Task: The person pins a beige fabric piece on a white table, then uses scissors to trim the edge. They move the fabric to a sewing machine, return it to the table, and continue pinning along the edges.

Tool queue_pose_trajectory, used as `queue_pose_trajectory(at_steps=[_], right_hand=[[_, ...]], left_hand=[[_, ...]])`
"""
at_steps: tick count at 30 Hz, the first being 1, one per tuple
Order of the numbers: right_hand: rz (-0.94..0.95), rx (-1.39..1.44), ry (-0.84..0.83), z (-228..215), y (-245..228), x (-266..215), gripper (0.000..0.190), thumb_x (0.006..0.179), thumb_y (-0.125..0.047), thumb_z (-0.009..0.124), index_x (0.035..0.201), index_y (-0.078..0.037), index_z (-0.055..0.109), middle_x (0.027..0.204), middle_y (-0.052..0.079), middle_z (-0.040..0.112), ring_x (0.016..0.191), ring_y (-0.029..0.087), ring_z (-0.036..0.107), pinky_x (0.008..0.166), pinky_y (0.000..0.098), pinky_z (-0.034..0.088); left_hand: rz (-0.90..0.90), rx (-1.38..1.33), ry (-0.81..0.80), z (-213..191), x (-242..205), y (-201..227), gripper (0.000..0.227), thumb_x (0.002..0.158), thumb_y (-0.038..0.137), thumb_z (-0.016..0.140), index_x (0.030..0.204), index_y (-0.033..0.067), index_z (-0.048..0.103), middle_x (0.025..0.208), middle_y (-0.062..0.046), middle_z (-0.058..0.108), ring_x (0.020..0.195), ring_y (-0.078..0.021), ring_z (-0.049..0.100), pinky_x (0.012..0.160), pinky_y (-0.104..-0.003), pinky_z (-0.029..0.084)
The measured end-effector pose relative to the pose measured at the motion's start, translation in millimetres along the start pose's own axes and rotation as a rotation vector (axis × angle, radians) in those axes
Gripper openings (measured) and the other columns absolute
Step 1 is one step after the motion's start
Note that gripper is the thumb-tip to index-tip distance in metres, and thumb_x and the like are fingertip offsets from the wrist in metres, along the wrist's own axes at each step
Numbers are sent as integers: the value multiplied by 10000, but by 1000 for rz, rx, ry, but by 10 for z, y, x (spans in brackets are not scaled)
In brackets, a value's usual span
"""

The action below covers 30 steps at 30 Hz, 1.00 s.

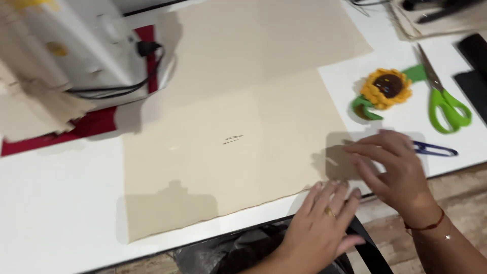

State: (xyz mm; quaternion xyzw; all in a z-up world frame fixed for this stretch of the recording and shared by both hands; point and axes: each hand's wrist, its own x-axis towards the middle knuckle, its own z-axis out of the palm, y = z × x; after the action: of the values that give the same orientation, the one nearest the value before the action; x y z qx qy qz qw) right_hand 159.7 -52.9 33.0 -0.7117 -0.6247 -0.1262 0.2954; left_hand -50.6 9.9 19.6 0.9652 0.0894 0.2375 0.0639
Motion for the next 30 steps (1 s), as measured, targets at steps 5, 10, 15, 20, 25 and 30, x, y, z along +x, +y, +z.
queue_pose_trajectory(at_steps=[5,10,15,20,25,30], right_hand=[[-210,213,-166,281,-554,394,307,850,-88,752,1147,-169,750,1108,20,733,1025,194,640,962,384,426],[-403,400,-285,865,-1529,314,243,860,-267,793,1098,-217,772,1037,-41,767,941,165,684,984,442,453],[-514,468,-357,1052,-2430,449,275,893,-137,776,1166,-137,749,1084,0,718,959,188,674,916,395,455],[-567,394,-391,1342,-2757,447,376,912,-18,671,1272,-124,695,1135,32,684,958,229,647,845,412,443],[-601,233,-291,1531,-2860,454,412,899,-146,768,1303,-161,689,1121,17,636,956,215,662,916,410,457],[-546,183,-326,1531,-2946,534,329,933,-196,717,1259,-219,679,1102,-19,680,1018,209,654,917,398,442]], left_hand=[[57,-365,53,-486,-561,-406,466,1064,305,635,1371,-46,626,1350,-233,649,1327,-379,574,1226,-543,345],[-96,-189,404,-928,-1514,-918,181,913,162,838,878,52,698,909,-86,721,879,-253,703,857,-459,613],[-374,68,370,-1256,-2327,-1296,191,983,216,671,1074,57,727,1069,-80,718,988,-270,679,939,-473,558],[-365,109,337,-1405,-2593,-1490,274,985,208,725,1212,56,725,1189,-79,748,1101,-253,693,1018,-449,531],[-299,118,243,-1376,-2658,-1656,419,968,246,802,1301,26,672,1241,-122,716,1134,-272,691,1067,-447,550],[-301,69,232,-1565,-2580,-1744,322,987,225,773,1206,1,700,1135,-118,704,1027,-266,674,957,-421,563]])
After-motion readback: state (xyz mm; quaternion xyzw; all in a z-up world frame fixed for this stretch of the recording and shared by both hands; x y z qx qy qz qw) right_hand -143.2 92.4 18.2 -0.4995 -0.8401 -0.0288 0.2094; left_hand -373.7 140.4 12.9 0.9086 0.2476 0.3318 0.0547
